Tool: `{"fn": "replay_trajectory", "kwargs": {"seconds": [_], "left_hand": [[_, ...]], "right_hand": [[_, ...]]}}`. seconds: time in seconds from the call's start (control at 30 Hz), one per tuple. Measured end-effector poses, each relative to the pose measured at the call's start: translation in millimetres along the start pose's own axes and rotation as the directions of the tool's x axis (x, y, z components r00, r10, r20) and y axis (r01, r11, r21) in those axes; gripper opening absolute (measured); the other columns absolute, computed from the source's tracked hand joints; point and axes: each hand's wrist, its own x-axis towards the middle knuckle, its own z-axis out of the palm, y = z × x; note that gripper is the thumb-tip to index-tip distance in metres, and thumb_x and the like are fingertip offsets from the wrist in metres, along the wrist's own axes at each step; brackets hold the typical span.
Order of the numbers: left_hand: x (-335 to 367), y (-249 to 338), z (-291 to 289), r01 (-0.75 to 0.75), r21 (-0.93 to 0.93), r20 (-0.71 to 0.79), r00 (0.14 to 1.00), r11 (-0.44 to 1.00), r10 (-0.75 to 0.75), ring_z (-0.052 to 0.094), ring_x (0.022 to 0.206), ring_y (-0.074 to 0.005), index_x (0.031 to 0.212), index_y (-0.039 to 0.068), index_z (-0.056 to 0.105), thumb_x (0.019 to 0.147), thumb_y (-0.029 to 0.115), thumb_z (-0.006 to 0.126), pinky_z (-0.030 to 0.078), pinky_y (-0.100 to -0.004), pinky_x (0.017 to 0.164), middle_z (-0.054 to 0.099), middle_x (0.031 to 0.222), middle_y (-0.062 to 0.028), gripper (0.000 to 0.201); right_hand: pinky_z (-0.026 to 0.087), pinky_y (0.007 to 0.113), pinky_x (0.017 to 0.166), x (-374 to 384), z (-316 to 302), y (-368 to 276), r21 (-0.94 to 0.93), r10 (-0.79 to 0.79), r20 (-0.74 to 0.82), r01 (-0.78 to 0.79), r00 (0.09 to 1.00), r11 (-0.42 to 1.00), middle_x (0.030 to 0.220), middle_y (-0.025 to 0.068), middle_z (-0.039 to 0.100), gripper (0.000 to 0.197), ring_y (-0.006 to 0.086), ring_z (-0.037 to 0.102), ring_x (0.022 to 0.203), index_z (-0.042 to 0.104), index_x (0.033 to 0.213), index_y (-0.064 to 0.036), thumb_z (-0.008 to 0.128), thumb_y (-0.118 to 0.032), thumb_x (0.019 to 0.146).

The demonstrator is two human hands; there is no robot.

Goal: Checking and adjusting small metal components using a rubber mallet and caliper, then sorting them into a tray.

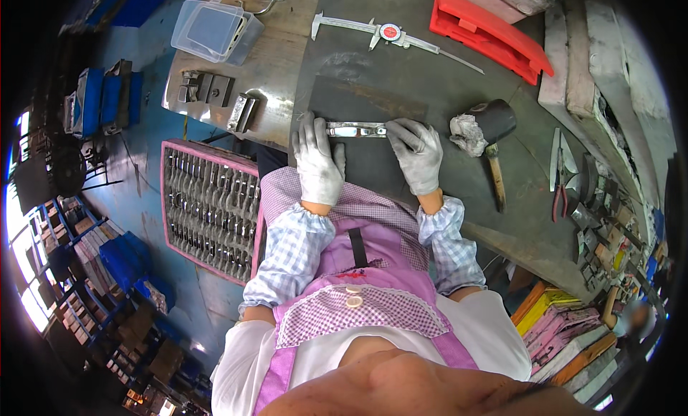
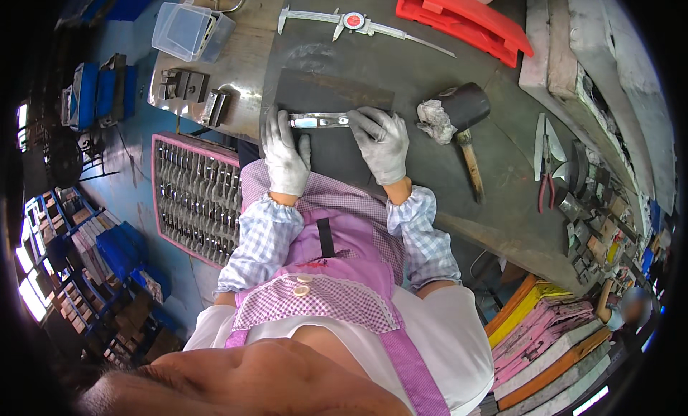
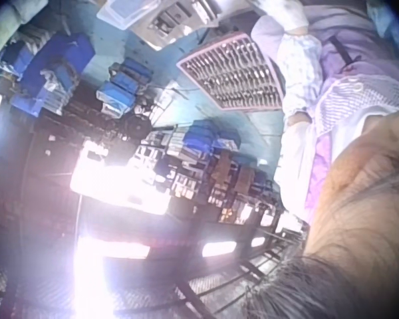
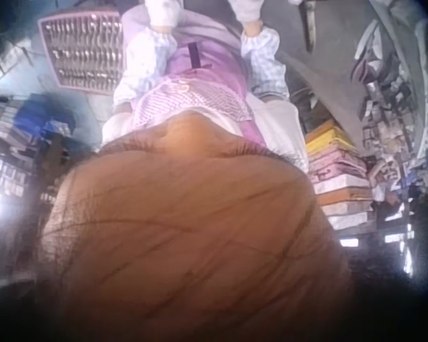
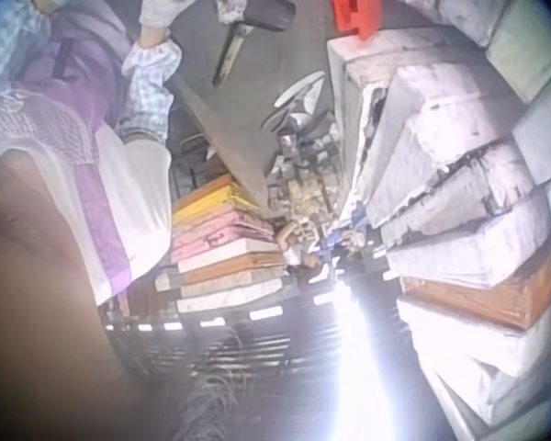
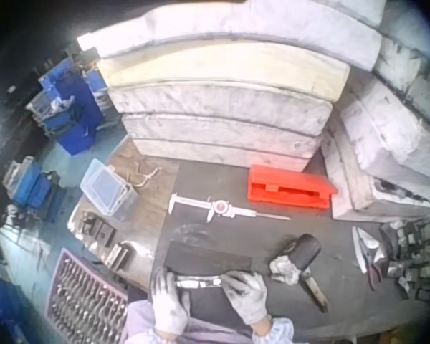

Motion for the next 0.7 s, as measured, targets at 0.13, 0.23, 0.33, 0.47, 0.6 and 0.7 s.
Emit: {"fn": "replay_trajectory", "kwargs": {"seconds": [0.13, 0.23, 0.33, 0.47, 0.6, 0.7], "left_hand": [[0.7, -2.1, -4.9, 0.006, -0.001, -0.011, 1.0, 1.0, -0.006, 0.04, 0.142, -0.0465, 0.149, -0.003, 0.036, 0.092, 0.018, 0.065, 0.031, -0.0585, 0.119, 0.037, 0.155, -0.0291, 0.066], [-4.1, -13.3, -8.2, 0.053, 0.004, -0.015, 0.998, 0.999, -0.053, 0.037, 0.144, -0.0462, 0.147, -0.004, 0.041, 0.089, 0.018, 0.069, 0.028, -0.0589, 0.121, 0.036, 0.157, -0.0281, 0.069], [-10.8, -20.1, -23.9, 0.055, -0.146, -0.029, 0.998, 0.988, -0.06, 0.035, 0.146, -0.0478, 0.15, -0.002, 0.041, 0.086, 0.019, 0.074, 0.029, -0.0593, 0.12, 0.036, 0.156, -0.0284, 0.074], [-6.0, -3.1, -71.9, 0.148, -0.478, 0.083, 0.989, 0.866, -0.124, 0.056, 0.127, -0.0426, 0.142, 0.002, 0.054, 0.089, 0.016, 0.07, 0.046, -0.0469, 0.107, 0.059, 0.133, -0.0262, 0.058], [-59.2, -68.1, -108.6, 0.326, -0.681, 0.166, 0.941, 0.656, -0.296, 0.07, 0.106, -0.0357, 0.136, 0.003, 0.06, 0.094, 0.012, 0.061, 0.054, -0.0448, 0.096, 0.072, 0.11, -0.0218, 0.043], [-119.2, -187.9, -105.5, 0.661, -0.56, 0.323, 0.73, 0.5, -0.603, 0.071, 0.106, -0.0322, 0.124, 0.005, 0.07, 0.093, 0.007, 0.057, 0.055, -0.0399, 0.096, 0.074, 0.113, -0.0184, 0.034]], "right_hand": [[0.051, 0.042, 0.08, 15.6, -15.2, -27.9, -0.001, 0.123, 0.106, -0.123, 0.987, 0.992, 0.121, 0.0029, 0.069, 0.044, 0.0278, 0.066, 0.097, 0.071, 0.125, -0.0192, 0.078, -0.025, 0.082], [0.048, 0.047, 0.093, 15.6, -13.8, -28.9, -0.128, 0.048, 0.304, -0.01, 0.951, 0.992, 0.137, 0.0049, 0.064, 0.049, 0.0309, 0.065, 0.106, 0.067, 0.134, -0.0186, 0.073, -0.037, 0.089], [0.051, 0.044, 0.096, 22.0, 2.1, -39.4, -0.011, 0.143, 0.207, -0.144, 0.968, 0.99, 0.133, 0.0158, 0.065, 0.051, 0.0362, 0.065, 0.11, 0.068, 0.133, -0.013, 0.079, -0.022, 0.085], [0.056, 0.041, 0.085, 34.3, 22.0, -98.7, 0.082, -0.109, 0.172, 0.096, 0.979, 0.992, 0.099, 0.0082, 0.075, 0.049, 0.0274, 0.072, 0.092, 0.077, 0.113, -0.0138, 0.064, 0.006, 0.071], [0.055, 0.041, 0.088, 33.5, 58.1, -134.8, 0.401, -0.062, 0.468, -0.149, 0.882, 0.904, 0.102, 0.0099, 0.075, 0.04, 0.0291, 0.072, 0.093, 0.077, 0.114, -0.0102, 0.068, 0.001, 0.077], [0.055, 0.043, 0.088, 39.6, 75.2, -135.6, 0.144, -0.088, 0.398, 0.033, 0.913, 0.989, 0.113, 0.0111, 0.071, 0.031, 0.0306, 0.07, 0.099, 0.075, 0.111, -0.0084, 0.07, -0.001, 0.081]]}}
